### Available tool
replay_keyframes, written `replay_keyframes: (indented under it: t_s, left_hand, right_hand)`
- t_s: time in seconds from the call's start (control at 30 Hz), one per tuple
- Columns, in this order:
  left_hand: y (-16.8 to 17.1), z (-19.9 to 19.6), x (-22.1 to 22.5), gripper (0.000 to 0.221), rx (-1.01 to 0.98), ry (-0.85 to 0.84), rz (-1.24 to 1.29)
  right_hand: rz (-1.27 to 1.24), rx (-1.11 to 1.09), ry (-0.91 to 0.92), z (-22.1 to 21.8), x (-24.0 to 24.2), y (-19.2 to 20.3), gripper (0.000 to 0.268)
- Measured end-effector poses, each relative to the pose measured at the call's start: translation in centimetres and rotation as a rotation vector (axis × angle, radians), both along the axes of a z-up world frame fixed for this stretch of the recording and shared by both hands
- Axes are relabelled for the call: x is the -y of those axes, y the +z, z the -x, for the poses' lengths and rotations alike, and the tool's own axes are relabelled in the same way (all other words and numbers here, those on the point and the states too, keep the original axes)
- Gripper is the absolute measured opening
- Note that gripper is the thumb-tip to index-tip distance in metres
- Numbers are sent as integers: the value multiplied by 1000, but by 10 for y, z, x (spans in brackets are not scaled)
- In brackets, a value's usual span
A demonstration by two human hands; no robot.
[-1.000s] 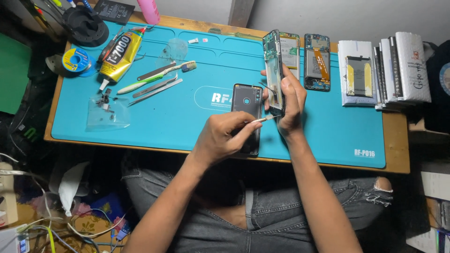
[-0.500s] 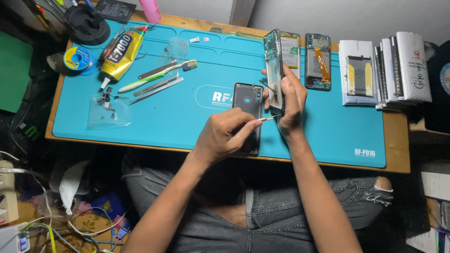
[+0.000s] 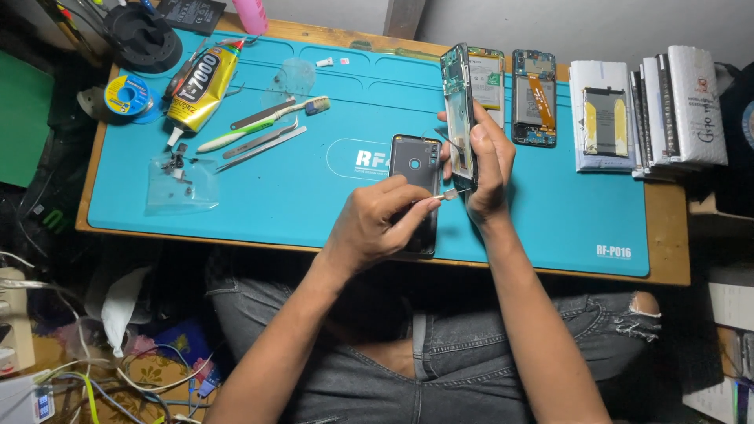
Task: Repairing a mobile phone by connecting internal components like the motherboard and ribbon cables on a repair bench.
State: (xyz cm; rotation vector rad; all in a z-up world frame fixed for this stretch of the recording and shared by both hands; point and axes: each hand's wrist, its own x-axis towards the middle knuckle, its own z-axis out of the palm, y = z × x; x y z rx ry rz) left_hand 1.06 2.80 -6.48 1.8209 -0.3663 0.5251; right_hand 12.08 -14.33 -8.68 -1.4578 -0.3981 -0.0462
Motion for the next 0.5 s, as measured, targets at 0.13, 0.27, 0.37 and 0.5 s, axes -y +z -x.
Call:
replay_keyframes:
  t_s: [0.13, 0.27, 0.37, 0.5]
  left_hand:
    - [0, 0, 0, 9, 14, 2, -21]
    - [0, 0, 1, 6, 20, 18, -62]
    - [1, 0, 2, 10, 13, -1, -61]
    - [6, 0, 3, 11, 8, -12, -43]
  right_hand:
    - [-15, -8, -7, 0, 0, 0, 67]
    - [-10, -7, 0, 2, -1, 4, 66]
    - [-16, -6, -10, 2, -2, 4, 65]
    - [-56, -12, -7, -2, 0, -1, 64]
